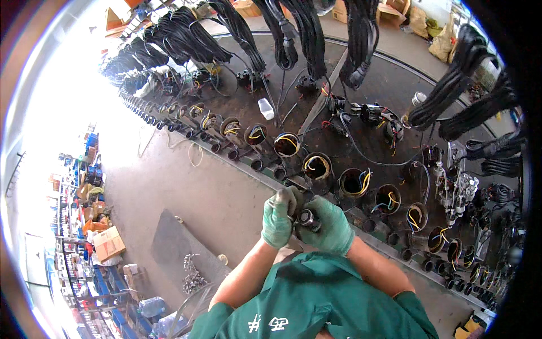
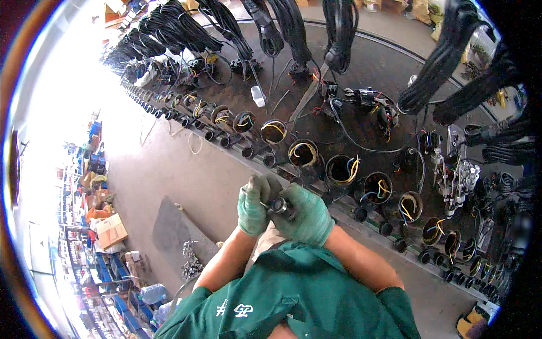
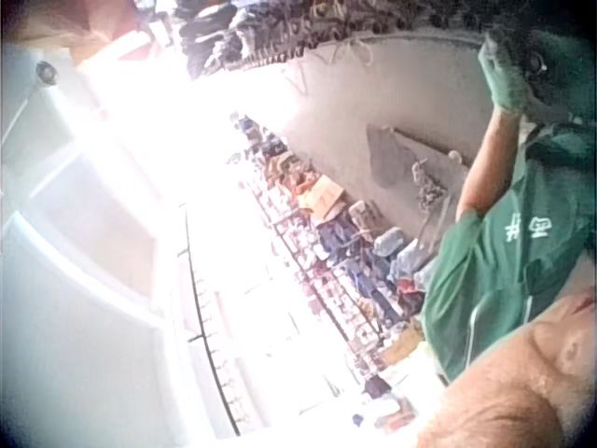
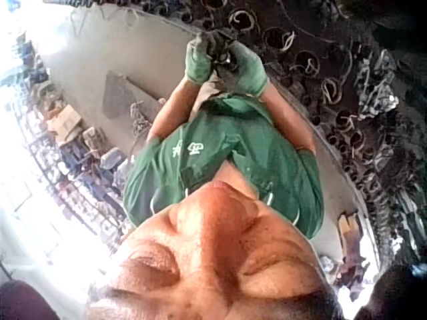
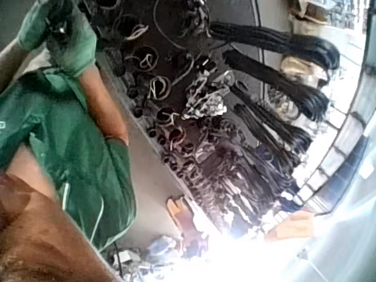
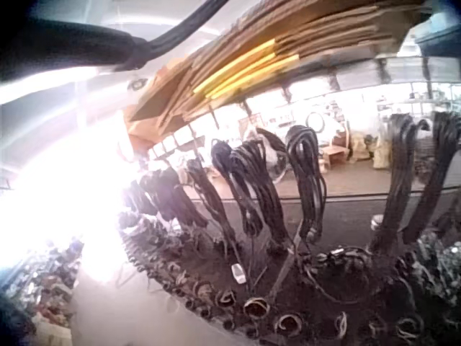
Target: The person picks up metal mechanical parts from a pile on a metal platform and moves to a workbench. They insert the metal parts into cylindrical black housings containing wires, repeating this process for multiple units. The person handles the components by hand, organizing them into the slots on the assembly rack.
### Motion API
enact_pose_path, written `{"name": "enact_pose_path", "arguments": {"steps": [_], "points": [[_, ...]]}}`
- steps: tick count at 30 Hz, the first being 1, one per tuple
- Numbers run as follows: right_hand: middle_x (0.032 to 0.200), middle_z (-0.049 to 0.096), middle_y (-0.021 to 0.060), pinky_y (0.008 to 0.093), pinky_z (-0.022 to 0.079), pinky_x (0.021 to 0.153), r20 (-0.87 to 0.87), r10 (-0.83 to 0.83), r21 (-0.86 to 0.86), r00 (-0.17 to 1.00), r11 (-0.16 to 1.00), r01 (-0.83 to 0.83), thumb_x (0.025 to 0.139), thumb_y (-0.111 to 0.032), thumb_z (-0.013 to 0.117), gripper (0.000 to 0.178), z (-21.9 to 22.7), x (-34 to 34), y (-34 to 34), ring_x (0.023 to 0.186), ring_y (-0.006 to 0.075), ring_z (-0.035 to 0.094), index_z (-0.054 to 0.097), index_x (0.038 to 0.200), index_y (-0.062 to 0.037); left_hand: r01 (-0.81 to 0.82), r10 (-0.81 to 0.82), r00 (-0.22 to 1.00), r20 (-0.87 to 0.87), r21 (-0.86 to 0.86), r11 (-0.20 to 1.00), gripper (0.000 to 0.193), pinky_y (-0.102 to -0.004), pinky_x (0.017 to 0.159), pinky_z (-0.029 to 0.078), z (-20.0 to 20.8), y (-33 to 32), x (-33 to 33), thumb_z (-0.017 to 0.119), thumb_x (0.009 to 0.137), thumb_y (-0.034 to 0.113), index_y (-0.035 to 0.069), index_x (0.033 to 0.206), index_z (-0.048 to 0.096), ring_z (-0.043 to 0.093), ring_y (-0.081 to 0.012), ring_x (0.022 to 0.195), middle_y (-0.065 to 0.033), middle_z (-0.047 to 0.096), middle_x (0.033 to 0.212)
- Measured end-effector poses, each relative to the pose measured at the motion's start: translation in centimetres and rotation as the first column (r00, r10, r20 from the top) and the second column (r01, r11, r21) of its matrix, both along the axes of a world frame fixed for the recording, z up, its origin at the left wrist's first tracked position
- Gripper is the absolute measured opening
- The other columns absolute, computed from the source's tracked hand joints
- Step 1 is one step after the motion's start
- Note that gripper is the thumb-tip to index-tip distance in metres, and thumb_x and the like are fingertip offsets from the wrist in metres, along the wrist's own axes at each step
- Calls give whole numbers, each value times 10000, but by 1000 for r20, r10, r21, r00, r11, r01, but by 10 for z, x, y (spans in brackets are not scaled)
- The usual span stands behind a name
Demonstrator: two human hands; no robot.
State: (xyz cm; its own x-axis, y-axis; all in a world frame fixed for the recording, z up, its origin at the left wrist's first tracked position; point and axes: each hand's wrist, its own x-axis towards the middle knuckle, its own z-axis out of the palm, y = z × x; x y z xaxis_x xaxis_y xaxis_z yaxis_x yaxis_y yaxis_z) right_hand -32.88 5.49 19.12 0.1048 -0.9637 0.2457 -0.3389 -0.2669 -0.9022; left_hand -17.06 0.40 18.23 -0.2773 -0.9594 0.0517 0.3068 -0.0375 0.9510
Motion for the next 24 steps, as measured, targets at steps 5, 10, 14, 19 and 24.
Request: {"name": "enact_pose_path", "arguments": {"steps": [5,10,14,19,24], "points": [[978,659,41,294,522,762,656,-343,160,673,934,320,878,-106,703,265,4,3,-43,896,134,627,605,1120,-59,8,349,816,-461,612,791,569,-395,632,465,21,-46,7,506,1069,579,158,702,400,429,-204,649,-8,341,659],[995,657,102,343,552,719,561,-416,37,716,876,480,985,-333,738,381,50,-25,-68,833,194,660,557,1175,-56,-8,70,911,407,-150,989,178,-346,535,482,-8,-136,110,571,1074,240,99,977,620,560,-150,626,-31,613,773],[1112,645,100,359,552,825,200,-493,-61,847,856,513,1003,-400,727,441,59,0,-70,893,200,650,556,1208,-48,413,74,565,822,-360,836,423,-400,825,581,-3,-250,156,682,956,106,109,1376,638,737,-284,932,-166,754,1045],[1217,661,125,328,538,876,-124,-555,-80,823,832,549,962,-235,788,358,67,58,-88,985,175,651,606,1205,-46,821,177,4,984,-104,561,558,-518,859,577,14,-332,137,716,938,340,217,1462,568,723,-396,1023,-176,691,1152],[1193,664,116,358,554,890,-215,-649,-218,729,760,613,784,-146,901,419,66,95,-112,1009,239,656,694,1138,-60,961,202,-138,970,81,265,458,-486,871,591,-2,-368,82,776,887,329,136,1291,680,734,-360,1054,-154,703,1219]]}}
